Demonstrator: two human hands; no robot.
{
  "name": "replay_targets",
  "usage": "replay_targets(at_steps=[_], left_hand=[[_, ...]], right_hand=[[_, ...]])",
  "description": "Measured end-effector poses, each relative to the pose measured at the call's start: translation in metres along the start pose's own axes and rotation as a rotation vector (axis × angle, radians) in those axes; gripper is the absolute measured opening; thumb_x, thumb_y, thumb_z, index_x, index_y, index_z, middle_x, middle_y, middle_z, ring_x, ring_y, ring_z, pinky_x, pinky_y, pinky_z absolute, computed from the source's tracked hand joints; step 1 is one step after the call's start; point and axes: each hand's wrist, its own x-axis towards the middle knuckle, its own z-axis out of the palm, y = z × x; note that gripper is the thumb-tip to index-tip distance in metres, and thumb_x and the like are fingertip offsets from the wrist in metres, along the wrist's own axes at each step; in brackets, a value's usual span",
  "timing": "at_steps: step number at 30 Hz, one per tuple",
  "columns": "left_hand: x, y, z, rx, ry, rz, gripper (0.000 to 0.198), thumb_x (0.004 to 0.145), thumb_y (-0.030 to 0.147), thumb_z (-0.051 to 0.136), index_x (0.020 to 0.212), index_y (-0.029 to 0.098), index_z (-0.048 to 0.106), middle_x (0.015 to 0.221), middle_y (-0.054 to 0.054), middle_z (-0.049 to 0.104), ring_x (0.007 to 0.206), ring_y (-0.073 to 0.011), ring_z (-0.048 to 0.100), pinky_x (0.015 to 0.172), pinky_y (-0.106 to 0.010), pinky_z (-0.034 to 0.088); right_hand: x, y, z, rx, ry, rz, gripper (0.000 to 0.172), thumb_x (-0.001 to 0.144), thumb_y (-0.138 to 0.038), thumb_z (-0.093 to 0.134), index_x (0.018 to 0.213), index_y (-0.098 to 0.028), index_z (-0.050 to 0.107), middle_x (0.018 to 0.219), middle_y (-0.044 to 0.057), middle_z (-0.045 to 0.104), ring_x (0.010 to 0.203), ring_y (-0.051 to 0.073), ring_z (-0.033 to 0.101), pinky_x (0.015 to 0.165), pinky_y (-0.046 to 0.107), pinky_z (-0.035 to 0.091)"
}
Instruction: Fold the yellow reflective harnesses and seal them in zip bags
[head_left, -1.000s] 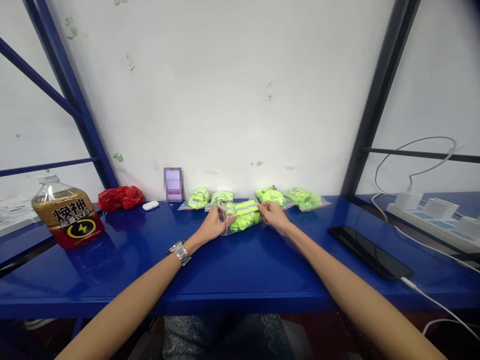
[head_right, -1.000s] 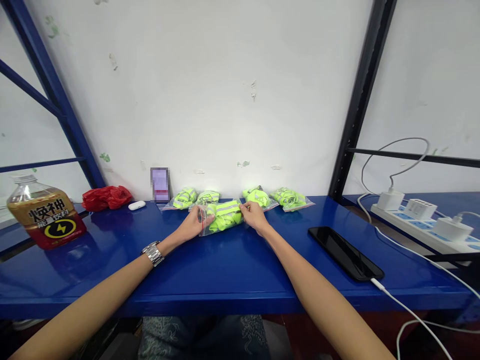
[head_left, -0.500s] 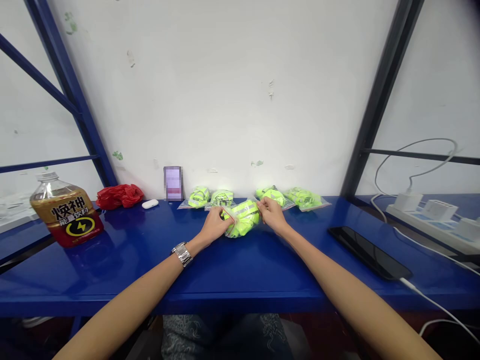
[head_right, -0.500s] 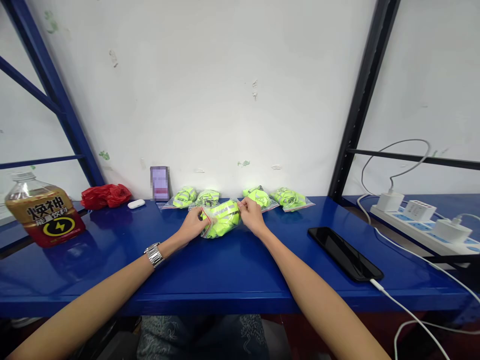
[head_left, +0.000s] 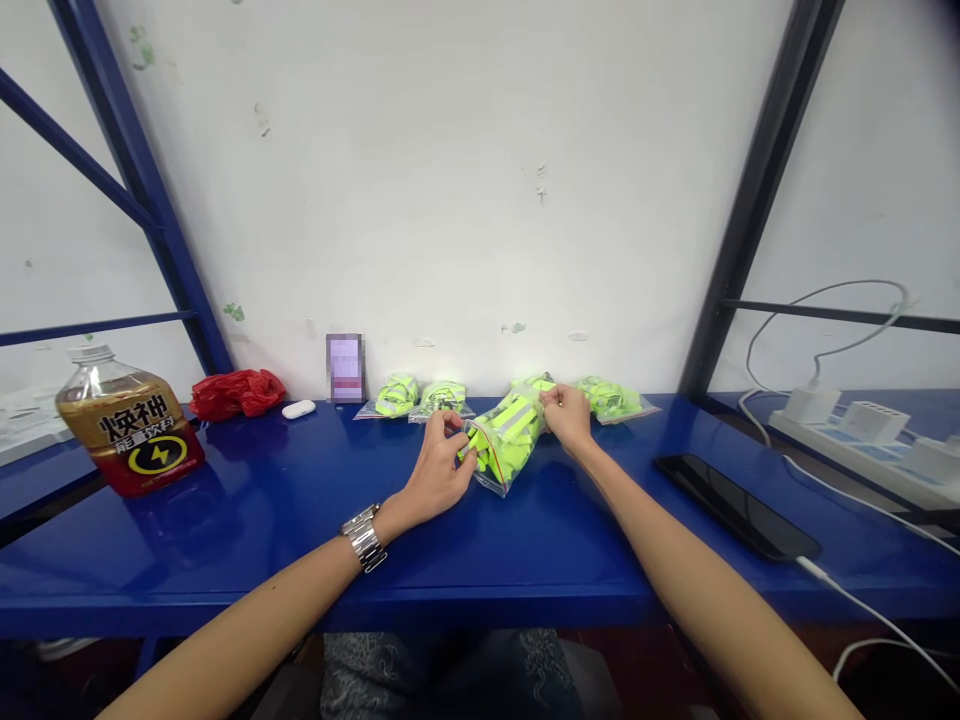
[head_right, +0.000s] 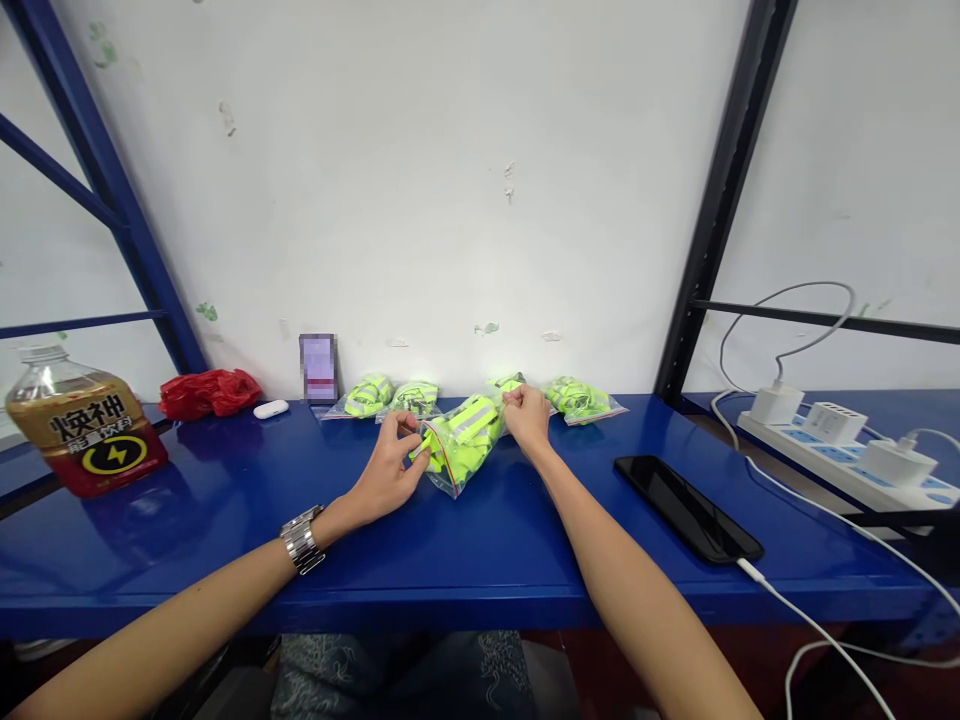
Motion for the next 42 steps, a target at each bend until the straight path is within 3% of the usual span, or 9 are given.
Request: replay_targets(at_steps=[6,11,14,17,22,28,33,38,42], left_hand=[[-0.023,0.008,-0.025,-0.082,-0.122,0.034,0.019,0.088,0.017,0.039,0.07,0.018,0.045,0.114,-0.013,0.047,0.102,-0.0197,0.055,0.091,-0.034,0.045],[-0.046,-0.014,-0.068,0.061,-0.046,-0.074,0.018,0.084,0.02,0.039,0.07,0.019,0.05,0.099,-0.009,0.062,0.086,-0.0182,0.061,0.074,-0.028,0.047],[-0.058,-0.036,-0.095,0.193,0.007,-0.209,0.021,0.081,0.025,0.041,0.063,0.019,0.05,0.092,-0.006,0.064,0.068,-0.0151,0.058,0.058,-0.026,0.044],[-0.061,-0.053,-0.109,0.308,0.039,-0.32,0.021,0.079,0.029,0.042,0.065,0.018,0.054,0.087,-0.005,0.066,0.064,-0.0152,0.057,0.058,-0.027,0.043],[-0.054,-0.062,-0.107,0.429,0.06,-0.448,0.028,0.078,0.034,0.039,0.063,0.018,0.057,0.075,-0.005,0.064,0.061,-0.0167,0.056,0.061,-0.029,0.042],[-0.055,-0.06,-0.1,0.43,0.015,-0.389,0.038,0.087,0.044,0.034,0.067,0.019,0.054,0.074,-0.005,0.059,0.067,-0.0187,0.056,0.066,-0.031,0.042],[-0.058,-0.057,-0.101,0.427,0.004,-0.341,0.035,0.092,0.046,0.033,0.089,0.018,0.053,0.09,-0.007,0.058,0.083,-0.0218,0.058,0.076,-0.034,0.045],[-0.06,-0.056,-0.101,0.412,0.034,-0.313,0.035,0.091,0.045,0.037,0.108,0.017,0.049,0.104,-0.01,0.057,0.095,-0.0249,0.058,0.084,-0.04,0.047],[-0.061,-0.058,-0.101,0.394,0.083,-0.221,0.038,0.091,0.041,0.039,0.117,0.015,0.047,0.115,-0.014,0.054,0.11,-0.0274,0.052,0.097,-0.044,0.042]], right_hand=[[0.008,0.006,-0.006,0.03,0.06,0.108,0.014,0.073,-0.029,0.056,0.062,-0.021,0.059,0.045,-0.001,0.055,0.045,0.019,0.056,0.06,0.031,0.045],[0.026,0.014,-0.026,0.131,0.183,0.187,0.013,0.079,-0.028,0.052,0.079,-0.018,0.059,0.046,-0.002,0.051,0.049,0.019,0.056,0.066,0.036,0.05],[0.035,0.015,-0.03,0.261,0.131,0.182,0.021,0.085,-0.033,0.047,0.092,-0.016,0.058,0.058,-0.001,0.057,0.049,0.015,0.056,0.059,0.033,0.053],[0.037,0.01,-0.019,0.369,0.005,0.143,0.027,0.086,-0.033,0.049,0.103,-0.015,0.058,0.073,0.003,0.064,0.058,0.013,0.061,0.061,0.029,0.056],[0.026,-0.005,0.005,0.283,-0.186,-0.004,0.066,0.085,-0.035,0.049,0.144,-0.017,0.026,0.121,0.014,0.059,0.089,0.019,0.066,0.077,0.034,0.054],[-0.007,-0.035,0.022,-0.234,-0.297,-0.353,0.054,0.086,-0.043,0.048,0.134,-0.017,0.044,0.129,0.017,0.05,0.117,0.03,0.049,0.097,0.042,0.039],[-0.026,-0.063,0.046,-0.537,-0.25,-0.31,0.077,0.079,-0.058,0.055,0.144,-0.027,0.028,0.143,0.02,0.029,0.123,0.044,0.038,0.089,0.054,0.038],[-0.024,-0.062,0.058,-0.58,-0.291,-0.238,0.048,0.091,-0.029,0.041,0.139,-0.024,0.038,0.117,0.019,0.055,0.104,0.034,0.056,0.083,0.045,0.042],[-0.02,-0.05,0.045,-0.544,-0.284,-0.227,0.047,0.091,-0.017,0.031,0.137,-0.016,0.04,0.1,0.015,0.066,0.096,0.029,0.06,0.083,0.036,0.042]])
